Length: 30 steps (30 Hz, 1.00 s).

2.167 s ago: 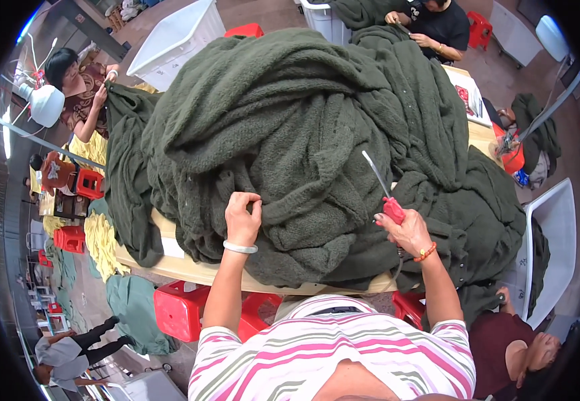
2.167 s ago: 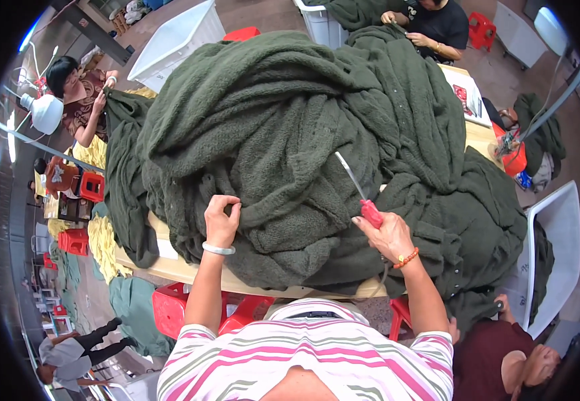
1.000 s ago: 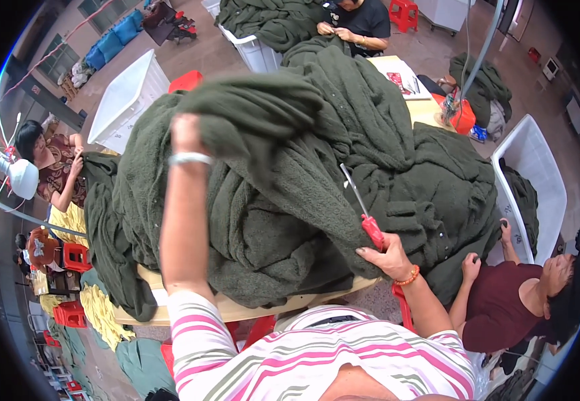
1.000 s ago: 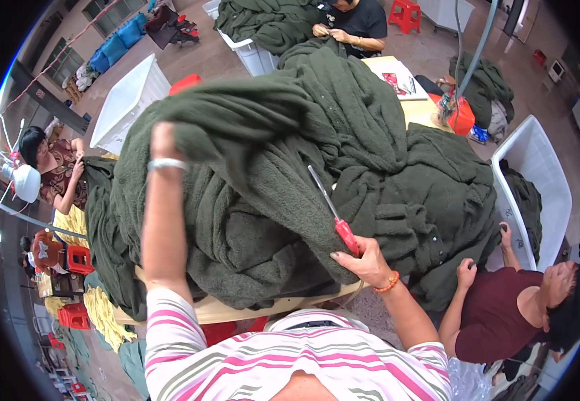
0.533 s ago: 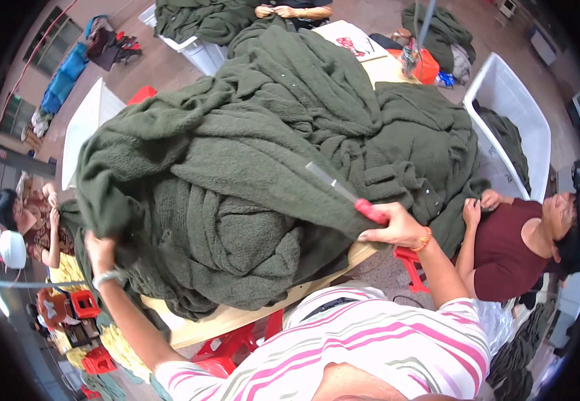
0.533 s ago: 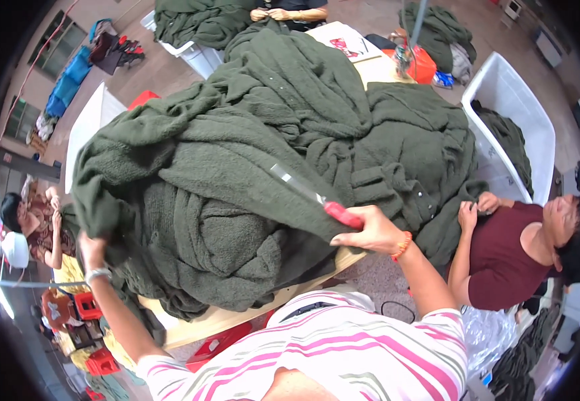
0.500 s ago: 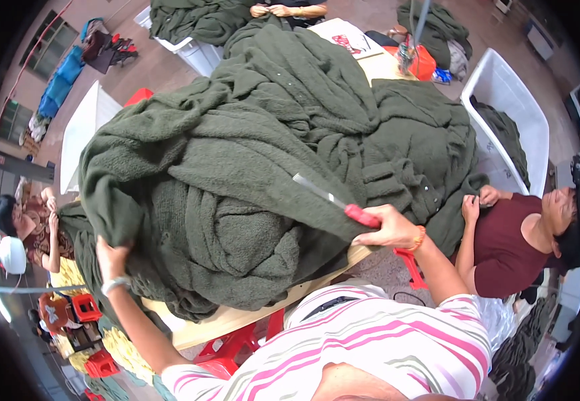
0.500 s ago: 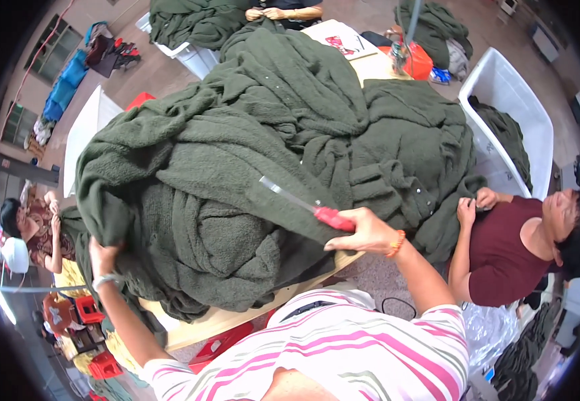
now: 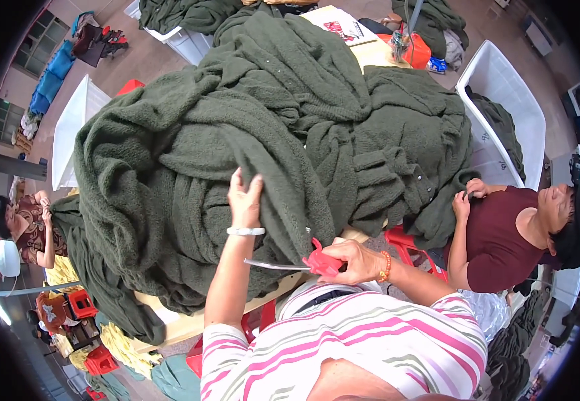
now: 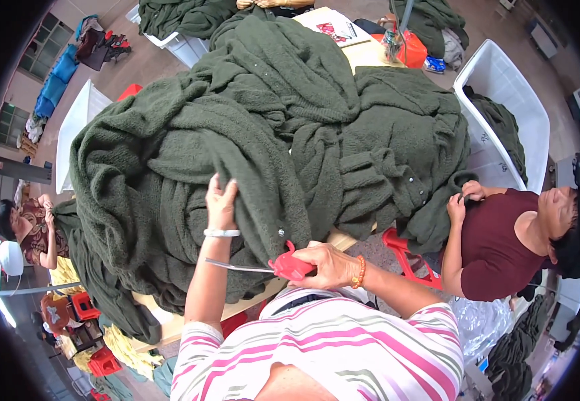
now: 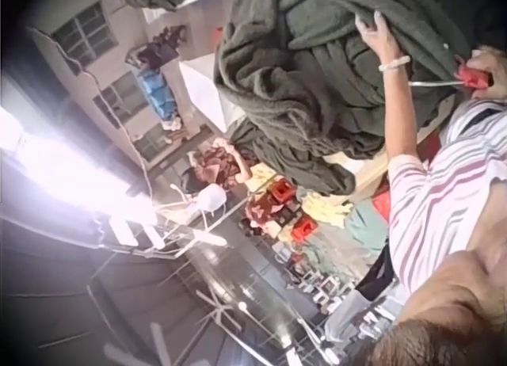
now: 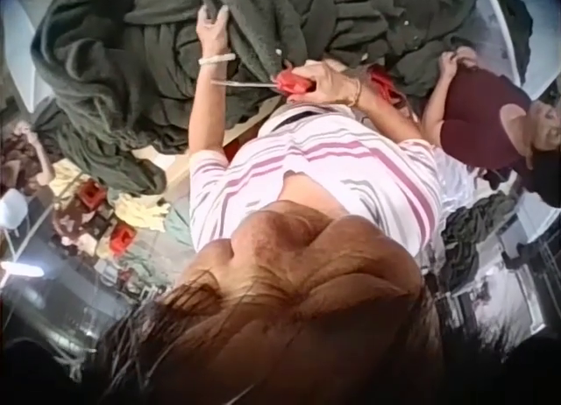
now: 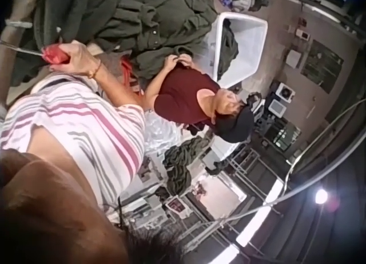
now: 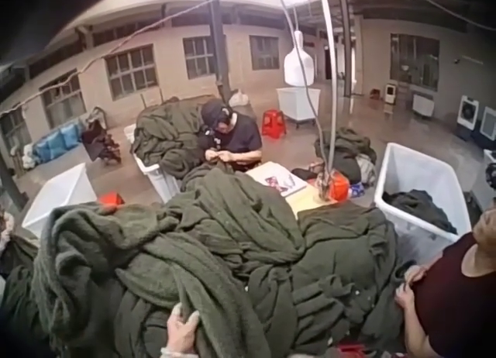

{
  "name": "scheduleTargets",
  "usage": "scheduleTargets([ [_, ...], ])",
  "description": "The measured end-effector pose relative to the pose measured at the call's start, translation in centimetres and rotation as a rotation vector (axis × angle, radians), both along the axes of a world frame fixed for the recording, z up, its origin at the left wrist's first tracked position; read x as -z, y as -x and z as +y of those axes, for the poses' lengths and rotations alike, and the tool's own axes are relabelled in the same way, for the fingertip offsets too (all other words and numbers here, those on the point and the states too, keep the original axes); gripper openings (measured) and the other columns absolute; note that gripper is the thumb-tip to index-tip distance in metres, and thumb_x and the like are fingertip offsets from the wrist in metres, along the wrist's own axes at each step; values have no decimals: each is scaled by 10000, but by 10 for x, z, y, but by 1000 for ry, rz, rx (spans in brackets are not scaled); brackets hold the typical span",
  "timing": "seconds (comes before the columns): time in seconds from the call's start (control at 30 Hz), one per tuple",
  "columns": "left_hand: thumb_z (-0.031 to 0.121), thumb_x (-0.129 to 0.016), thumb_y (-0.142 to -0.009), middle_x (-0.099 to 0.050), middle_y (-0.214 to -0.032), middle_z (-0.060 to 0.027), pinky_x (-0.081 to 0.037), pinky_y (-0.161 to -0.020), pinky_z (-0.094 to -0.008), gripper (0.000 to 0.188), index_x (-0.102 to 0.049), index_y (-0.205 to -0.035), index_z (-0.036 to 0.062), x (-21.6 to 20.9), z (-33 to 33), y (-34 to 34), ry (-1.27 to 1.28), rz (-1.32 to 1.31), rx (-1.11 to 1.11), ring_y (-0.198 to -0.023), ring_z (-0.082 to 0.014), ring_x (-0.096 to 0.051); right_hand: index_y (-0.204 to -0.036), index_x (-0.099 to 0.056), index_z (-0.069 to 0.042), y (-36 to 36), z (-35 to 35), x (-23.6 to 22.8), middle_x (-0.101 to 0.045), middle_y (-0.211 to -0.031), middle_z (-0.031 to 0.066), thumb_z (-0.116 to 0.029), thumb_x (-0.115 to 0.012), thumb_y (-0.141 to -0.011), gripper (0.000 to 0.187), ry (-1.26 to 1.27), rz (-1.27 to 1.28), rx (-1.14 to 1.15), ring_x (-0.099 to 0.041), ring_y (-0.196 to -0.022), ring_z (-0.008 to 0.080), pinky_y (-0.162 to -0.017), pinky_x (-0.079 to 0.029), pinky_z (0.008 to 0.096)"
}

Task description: Trimming loose threads from green knitted sweaters using small scissors in a factory setting.

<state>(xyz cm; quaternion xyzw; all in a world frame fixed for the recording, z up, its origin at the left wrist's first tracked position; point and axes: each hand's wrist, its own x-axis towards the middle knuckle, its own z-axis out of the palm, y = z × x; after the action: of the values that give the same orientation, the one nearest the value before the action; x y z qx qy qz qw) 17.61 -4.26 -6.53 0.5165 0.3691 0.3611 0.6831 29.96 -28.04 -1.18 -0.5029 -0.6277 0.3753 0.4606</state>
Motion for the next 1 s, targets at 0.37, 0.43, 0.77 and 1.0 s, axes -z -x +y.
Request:
scheduleTargets([
  [0.37, -46, -483, -841, -627, -1115, -149, -446, -929, -311, 357, -555, -1190, -70, -11, 50, 245, -545, 556, -456, -1008, -198, -588, -855, -581, -31, 19, 13, 22, -630, -830, 163, -187, -644, -785, 182, 262, -249, -175, -620, -797, 371, -715, -454, 430],
  [0.43, -39, -499, -833, -621, -1099, -161, -472, -886, -321, 368, -564, -1195, -50, 2, 24, 248, -368, 794, -523, -984, -202, -594, -880, -595, -26, 19, 12, 29, -643, -856, 166, -190, -631, -795, 189, 336, -303, -138, -631, -829, 368, -740, -459, 436],
  [0.77, 316, -832, -663, -509, -1165, -161, -399, -881, -438, 837, -438, -1356, 61, -63, -33, 58, -1164, 1098, -267, -1047, -342, -499, -882, -590, -12, -9, 38, 13, -603, -775, 222, -260, -634, -874, 252, 313, -273, 101, -596, -742, 428, -655, -472, 468],
  [1.0, 26, -543, -899, -655, -1140, -85, -499, -850, -307, 273, -603, -1162, -19, -31, 19, 82, -154, 195, -24, -1024, -163, -620, -889, -577, -13, -31, 30, 20, -510, -681, 163, -196, -687, -851, 217, 255, -284, 207, -547, -659, 359, -608, -435, 420],
])
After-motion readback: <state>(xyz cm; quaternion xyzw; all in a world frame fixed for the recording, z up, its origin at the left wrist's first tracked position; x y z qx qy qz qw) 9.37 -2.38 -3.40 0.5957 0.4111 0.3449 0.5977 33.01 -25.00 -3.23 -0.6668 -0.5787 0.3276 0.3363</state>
